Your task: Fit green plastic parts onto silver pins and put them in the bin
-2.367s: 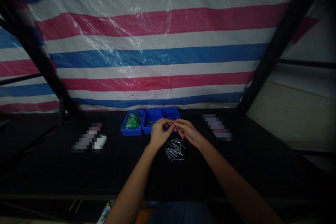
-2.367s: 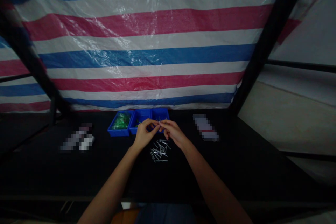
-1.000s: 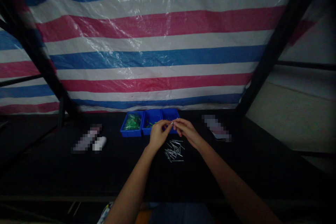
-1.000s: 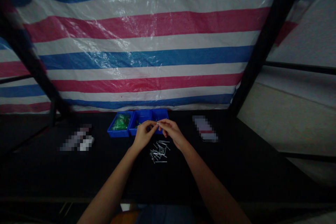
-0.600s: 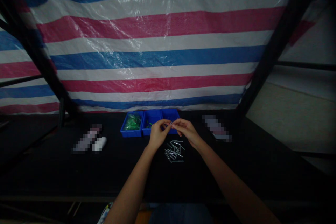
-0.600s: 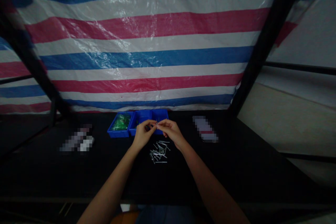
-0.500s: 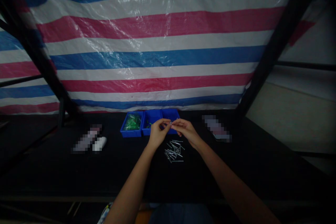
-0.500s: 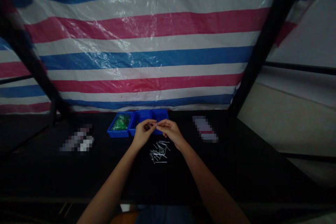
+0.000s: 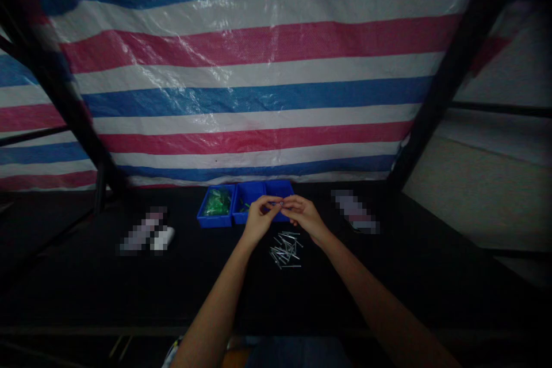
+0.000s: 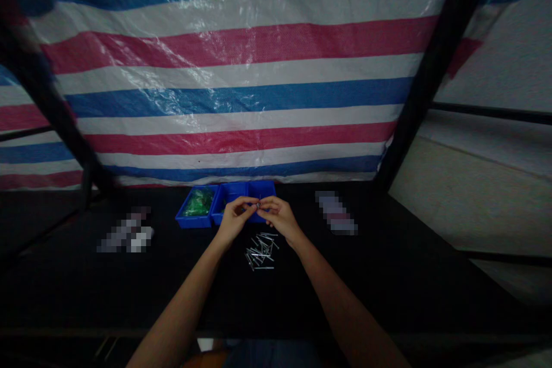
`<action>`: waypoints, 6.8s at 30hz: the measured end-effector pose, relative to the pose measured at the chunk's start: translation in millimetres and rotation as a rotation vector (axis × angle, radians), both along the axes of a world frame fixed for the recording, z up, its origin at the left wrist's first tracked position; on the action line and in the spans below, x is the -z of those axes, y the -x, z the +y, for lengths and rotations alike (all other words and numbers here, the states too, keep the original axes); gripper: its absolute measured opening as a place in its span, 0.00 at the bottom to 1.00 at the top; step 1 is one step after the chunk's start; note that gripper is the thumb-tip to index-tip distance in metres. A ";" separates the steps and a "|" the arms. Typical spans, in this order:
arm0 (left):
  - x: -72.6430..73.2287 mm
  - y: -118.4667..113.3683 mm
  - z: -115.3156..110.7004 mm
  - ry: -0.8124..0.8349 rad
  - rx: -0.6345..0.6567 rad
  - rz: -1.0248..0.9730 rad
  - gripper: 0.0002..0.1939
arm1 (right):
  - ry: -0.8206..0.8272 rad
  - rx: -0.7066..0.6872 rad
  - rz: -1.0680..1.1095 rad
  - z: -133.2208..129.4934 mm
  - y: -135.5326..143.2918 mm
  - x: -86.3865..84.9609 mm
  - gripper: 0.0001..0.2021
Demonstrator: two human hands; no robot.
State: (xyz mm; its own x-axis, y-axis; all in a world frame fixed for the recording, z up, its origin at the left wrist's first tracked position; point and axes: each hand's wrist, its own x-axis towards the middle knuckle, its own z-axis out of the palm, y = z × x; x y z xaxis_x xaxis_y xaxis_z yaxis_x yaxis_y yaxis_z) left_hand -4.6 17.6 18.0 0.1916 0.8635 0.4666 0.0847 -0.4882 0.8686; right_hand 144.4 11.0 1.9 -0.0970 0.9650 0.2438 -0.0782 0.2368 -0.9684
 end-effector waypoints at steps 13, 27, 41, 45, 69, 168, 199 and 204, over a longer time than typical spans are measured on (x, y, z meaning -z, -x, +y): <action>-1.4 -3.3 -7.9 0.021 -0.059 0.130 0.17 | -0.203 0.175 -0.117 3.9 0.1 2.1 0.14; -2.0 -3.4 -6.9 0.070 0.007 0.163 0.19 | -0.304 0.275 -0.214 -4.6 -0.9 -5.3 0.10; 8.0 -3.5 -2.1 0.008 0.007 0.213 0.16 | -0.127 0.076 0.180 -4.3 -5.2 -11.8 0.18; 6.9 -3.6 -3.1 -0.013 -0.026 0.221 0.15 | -0.100 0.134 0.159 -2.4 -6.7 -11.3 0.18; 1.7 -4.9 -24.8 -0.228 0.067 0.914 0.09 | -0.274 0.407 -0.342 9.2 -13.7 8.7 0.13; 12.6 -12.1 -11.1 -0.023 -0.035 0.203 0.13 | -0.045 0.192 0.193 0.2 -13.7 -12.9 0.12; -1.9 -3.5 -8.2 0.009 -0.098 -0.007 0.14 | 0.002 -0.145 -0.025 -6.3 1.8 -1.3 0.14; -4.2 -4.7 -10.0 0.043 -0.062 -0.037 0.14 | 0.021 -0.120 -0.040 -2.7 2.1 2.0 0.15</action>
State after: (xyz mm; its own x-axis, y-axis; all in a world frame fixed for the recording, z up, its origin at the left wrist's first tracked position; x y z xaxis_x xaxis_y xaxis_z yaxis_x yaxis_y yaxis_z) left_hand 0.1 7.6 22.2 0.1208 0.8926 0.4343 0.0810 -0.4449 0.8919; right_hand 142.3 8.2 -0.1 -0.2209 0.9508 0.2174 -0.0659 0.2079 -0.9759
